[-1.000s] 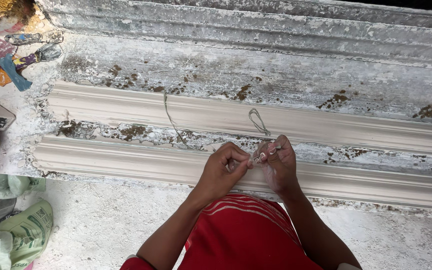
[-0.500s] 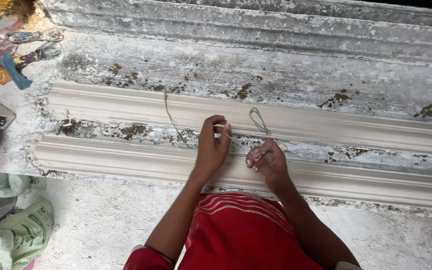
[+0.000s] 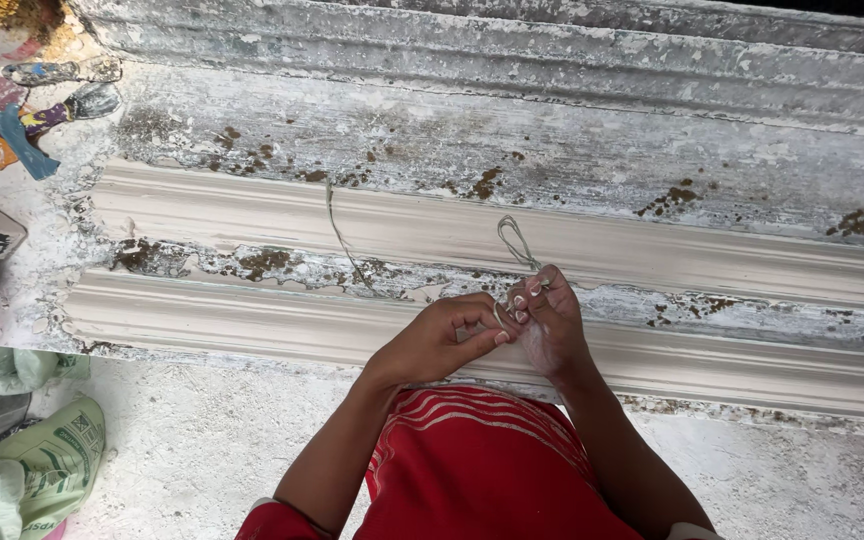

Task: The person ties a green string around a white decorative molding piece on a workbench, then scrapes dried material from the bench surface with a small metal tool.

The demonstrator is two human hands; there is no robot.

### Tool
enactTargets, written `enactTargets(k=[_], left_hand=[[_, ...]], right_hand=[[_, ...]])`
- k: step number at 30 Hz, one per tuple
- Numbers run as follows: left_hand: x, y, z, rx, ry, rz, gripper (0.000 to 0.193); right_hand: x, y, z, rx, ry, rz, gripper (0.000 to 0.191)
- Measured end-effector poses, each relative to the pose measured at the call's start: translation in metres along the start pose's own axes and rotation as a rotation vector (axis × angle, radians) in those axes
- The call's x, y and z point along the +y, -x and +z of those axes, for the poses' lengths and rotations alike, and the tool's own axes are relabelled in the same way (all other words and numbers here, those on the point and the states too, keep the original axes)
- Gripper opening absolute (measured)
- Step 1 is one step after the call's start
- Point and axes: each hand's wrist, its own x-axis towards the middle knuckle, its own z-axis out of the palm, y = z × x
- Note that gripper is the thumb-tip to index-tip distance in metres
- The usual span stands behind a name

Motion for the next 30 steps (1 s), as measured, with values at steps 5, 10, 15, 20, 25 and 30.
enactTargets(k=[5, 10, 15, 20, 25, 30], left_hand=[[-0.037, -0.015, 0.001, 0.302, 0.092, -0.119, 0.017], [-0.081, -0.045, -0.010, 0.724, -0.063, -0.001, 0.010], [-0.093, -0.055, -0.018, 0.762, -0.371, 0.020, 0.018], [-0.083, -0.044, -0.049, 0.140, -0.181, -0.272, 0.024], [-0.086, -0.064, -0.050, 0.121, 0.022, -0.271, 0.025], [-0.109, -0.111, -0.044, 0.379, -0.088, -0.287, 0.030]], right_hand=[[0.003, 0.002, -0.002, -0.081, 0.081, -0.089, 0.010], [0.026, 0.007, -0.005, -0.103, 0.565, -0.109, 0.008], [0.020, 0.001, -0.020, -0.112, 0.688, -0.149, 0.006], [0.005, -0.019, -0.044, 0.135, 0.766, -0.049, 0.004], [0.006, -0.029, -0.064, 0.342, 0.707, 0.023, 0.011], [0.012, -0.041, -0.072, 0.399, 0.860, -0.010, 0.018]])
